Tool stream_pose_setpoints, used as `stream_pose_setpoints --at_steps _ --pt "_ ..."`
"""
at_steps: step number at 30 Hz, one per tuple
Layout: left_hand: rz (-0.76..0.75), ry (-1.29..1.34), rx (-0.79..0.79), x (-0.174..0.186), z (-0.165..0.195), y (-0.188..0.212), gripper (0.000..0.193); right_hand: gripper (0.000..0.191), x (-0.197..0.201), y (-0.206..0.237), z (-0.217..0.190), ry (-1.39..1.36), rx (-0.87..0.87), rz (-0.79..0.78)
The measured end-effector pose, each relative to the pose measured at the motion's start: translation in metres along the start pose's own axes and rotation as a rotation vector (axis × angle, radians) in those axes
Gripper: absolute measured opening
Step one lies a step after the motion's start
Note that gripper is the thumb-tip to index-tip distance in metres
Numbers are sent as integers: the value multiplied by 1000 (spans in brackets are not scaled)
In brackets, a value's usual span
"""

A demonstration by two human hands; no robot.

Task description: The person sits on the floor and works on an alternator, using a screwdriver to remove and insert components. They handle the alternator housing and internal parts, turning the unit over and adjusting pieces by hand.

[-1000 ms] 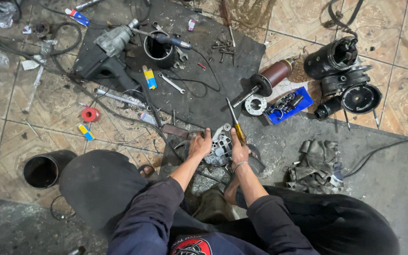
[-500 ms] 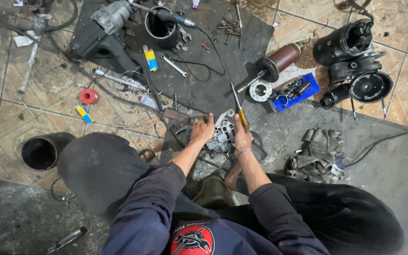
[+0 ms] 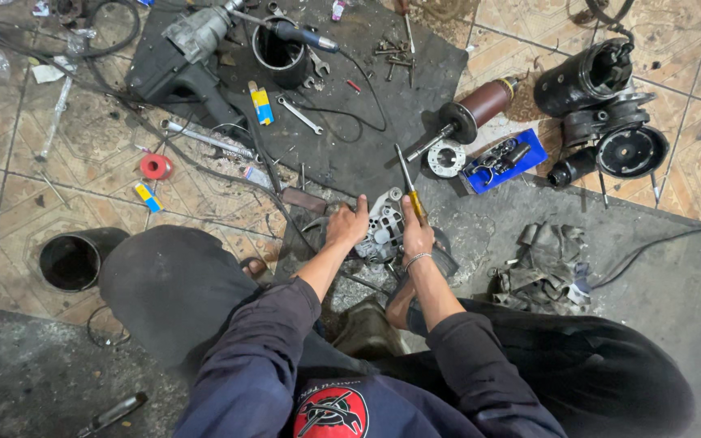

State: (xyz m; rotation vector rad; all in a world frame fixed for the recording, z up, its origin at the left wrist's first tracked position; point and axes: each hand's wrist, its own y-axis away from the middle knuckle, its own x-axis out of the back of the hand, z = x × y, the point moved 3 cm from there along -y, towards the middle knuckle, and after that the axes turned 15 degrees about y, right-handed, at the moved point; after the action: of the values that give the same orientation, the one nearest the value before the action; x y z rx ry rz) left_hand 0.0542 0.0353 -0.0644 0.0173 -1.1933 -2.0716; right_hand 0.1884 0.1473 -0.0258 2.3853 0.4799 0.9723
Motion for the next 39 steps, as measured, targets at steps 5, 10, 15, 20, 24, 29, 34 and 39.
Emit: stream_pose_setpoints --at_steps 5,10,15,20,24,29,34,39 --pt "22 -63 13 0 0 1 92 76 -2 -1 1 -62 34 -18" --pt "47 -41 -12 0 3 2 86 74 -1 -3 2 22 -6 0" --pt "48 -65 -79 -3 3 -1 84 78 -1 -2 1 -27 18 -17" --pt "55 -48 -65 -4 1 -2 83 79 -1 -4 4 30 -32 -13" --pt "58 -38 -53 -3 2 0 82 77 -1 -6 6 43 -52 -28" --pt "80 -35 -86 -2 2 -3 82 78 -7 -10 5 -157 -41 -93" --pt "82 -44 -123 -2 0 -8 84 76 1 -23 22 -266 -273 -97" --pt "82 -71 -148 5 6 -7 86 62 31 -36 41 -395 -354 69"
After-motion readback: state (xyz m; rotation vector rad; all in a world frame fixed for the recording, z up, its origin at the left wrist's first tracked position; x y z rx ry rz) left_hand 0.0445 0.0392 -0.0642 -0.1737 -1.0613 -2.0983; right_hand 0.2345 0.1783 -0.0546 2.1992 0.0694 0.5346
